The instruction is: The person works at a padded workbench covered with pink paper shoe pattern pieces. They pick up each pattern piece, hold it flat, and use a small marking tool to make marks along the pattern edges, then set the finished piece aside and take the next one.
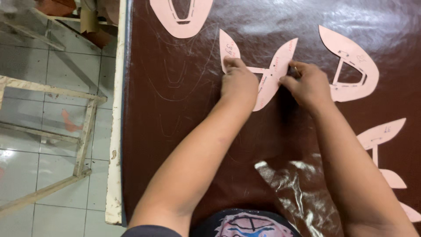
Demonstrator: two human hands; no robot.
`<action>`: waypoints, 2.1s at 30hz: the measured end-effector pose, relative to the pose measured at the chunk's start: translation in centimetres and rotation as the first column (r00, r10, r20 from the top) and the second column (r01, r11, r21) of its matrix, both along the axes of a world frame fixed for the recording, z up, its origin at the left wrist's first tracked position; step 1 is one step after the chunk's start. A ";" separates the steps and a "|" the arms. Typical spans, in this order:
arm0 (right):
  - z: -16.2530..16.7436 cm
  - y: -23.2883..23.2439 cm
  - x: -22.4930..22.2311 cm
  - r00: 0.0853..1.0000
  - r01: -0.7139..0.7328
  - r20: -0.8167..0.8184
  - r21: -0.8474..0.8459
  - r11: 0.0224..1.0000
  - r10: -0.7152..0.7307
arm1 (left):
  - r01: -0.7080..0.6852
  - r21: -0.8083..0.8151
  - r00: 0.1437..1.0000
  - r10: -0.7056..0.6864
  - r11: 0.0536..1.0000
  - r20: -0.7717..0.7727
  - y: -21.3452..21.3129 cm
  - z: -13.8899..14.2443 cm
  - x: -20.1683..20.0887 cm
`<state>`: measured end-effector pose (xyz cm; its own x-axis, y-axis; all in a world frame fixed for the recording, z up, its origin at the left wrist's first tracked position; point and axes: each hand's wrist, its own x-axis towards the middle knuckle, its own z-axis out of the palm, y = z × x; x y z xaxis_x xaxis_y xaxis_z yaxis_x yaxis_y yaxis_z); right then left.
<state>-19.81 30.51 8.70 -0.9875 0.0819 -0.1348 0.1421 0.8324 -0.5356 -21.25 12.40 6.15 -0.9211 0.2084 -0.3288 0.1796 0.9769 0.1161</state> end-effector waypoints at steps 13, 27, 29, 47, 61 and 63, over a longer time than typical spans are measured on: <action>5.7 -11.9 -6.0 0.719 -0.685 0.145 -0.025 0.728 0.680 | 0.086 -0.120 0.990 -0.072 0.989 0.120 4.7 0.2 -0.9; 2.3 -13.2 -7.7 0.599 -0.760 0.028 0.334 0.558 0.800 | -0.286 0.112 0.958 0.279 0.952 0.068 4.6 -2.8 -1.6; 1.8 -13.6 -8.8 0.625 -0.723 -0.036 0.351 0.595 0.780 | -0.196 0.056 0.978 0.190 0.979 0.086 3.7 -2.5 -1.8; -0.8 -13.4 -15.3 0.546 -0.596 -0.454 0.381 0.707 0.705 | 0.132 -0.125 0.987 -0.118 0.983 0.111 -0.8 0.4 -2.1; 0.4 -8.6 -3.1 0.834 -0.479 -0.219 0.168 0.862 0.506 | -0.013 0.206 0.990 0.041 0.978 -0.132 -6.1 0.0 1.3; 0.4 -8.3 -2.8 0.887 -0.428 -0.183 0.018 0.904 0.424 | 0.044 0.131 0.963 -0.007 0.990 -0.269 -6.3 -0.1 1.5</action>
